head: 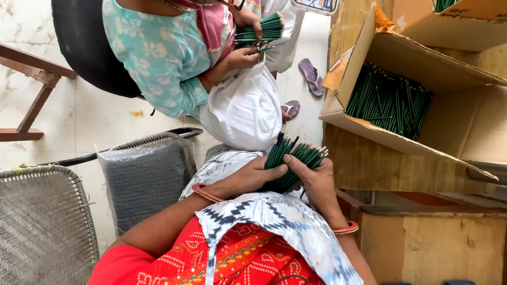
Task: The person bundles green sticks by hand and places the bundles into cardboard boxes.
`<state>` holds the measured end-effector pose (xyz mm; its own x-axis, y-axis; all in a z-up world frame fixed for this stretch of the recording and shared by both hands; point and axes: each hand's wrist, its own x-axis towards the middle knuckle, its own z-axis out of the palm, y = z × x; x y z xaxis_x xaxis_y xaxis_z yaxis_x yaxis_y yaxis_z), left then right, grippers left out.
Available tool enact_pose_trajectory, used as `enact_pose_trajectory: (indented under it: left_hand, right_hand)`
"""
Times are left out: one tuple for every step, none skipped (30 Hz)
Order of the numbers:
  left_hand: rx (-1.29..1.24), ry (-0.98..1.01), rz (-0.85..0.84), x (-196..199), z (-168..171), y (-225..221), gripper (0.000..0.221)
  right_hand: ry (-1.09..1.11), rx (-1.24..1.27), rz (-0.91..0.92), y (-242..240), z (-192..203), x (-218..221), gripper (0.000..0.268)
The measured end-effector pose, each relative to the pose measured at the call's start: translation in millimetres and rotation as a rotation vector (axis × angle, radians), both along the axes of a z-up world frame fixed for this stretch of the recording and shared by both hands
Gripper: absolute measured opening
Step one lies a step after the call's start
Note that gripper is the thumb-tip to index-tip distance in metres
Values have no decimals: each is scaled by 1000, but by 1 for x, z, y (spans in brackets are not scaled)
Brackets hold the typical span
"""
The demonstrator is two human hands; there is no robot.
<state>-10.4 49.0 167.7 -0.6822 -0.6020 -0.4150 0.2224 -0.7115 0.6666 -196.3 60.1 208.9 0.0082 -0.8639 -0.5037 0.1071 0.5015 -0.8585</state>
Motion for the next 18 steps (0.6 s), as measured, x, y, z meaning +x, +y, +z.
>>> enact_pose_trajectory:
  left_hand:
    - [3,-1,4,-1,2,0,33]
    - [0,-4,16,-2,4,0,32]
    - [-5,-7,25,-3,6,-2,31]
    - [-4,-8,27,-5,-4,2,31]
    - [-86,-81,84,-7,-14,3,29]
    - [-167,-154,142,-9,-24,5,28]
    - [-168,-154,143,-10,-25,5,28]
    - [-154,-177,159,-11,-26,5,28]
    - [-143,-198,175,-13,-27,5,29]
    - [-146,-198,175,-14,-22,3,29]
    - [-135,-175,189,-14,-16,3,31]
    - [-125,-153,202,-14,-11,3,34]
    - [-126,-152,202,-15,-2,2,34]
    - [-30,-85,228,-15,8,1,30]
    - [60,-19,258,-15,18,-3,27]
    - [53,-19,261,-16,3,-1,27]
    - [40,26,240,-17,-12,4,26]
    - [26,71,220,-17,-27,8,27]
  right_hand:
    - [-1,3,4,1,-1,-1,12]
    - [-2,-34,16,3,-3,-2,12]
    - [-4,-74,26,3,-4,-3,12]
    - [-4,-72,27,5,-6,-4,12]
    - [9,-130,19,5,-8,-4,13]
    - [22,-187,12,5,-9,-4,14]
    - [22,-188,12,6,-12,-5,14]
    - [70,-208,-18,7,-15,-5,15]
    - [118,-229,-48,8,-18,-6,15]
    - [118,-232,-48,8,-19,-7,15]
    - [83,-216,-59,8,-19,-8,19]
    - [49,-200,-69,8,-19,-9,23]
    - [49,-201,-69,8,-16,-9,23]
    - [-39,-145,-122,7,-12,-9,25]
    - [-129,-95,-172,3,-9,-9,27]
    - [-130,-101,-168,2,-10,-13,27]
    - [-269,-125,-251,2,-10,-16,26]
    - [-409,-148,-335,2,-11,-19,24]
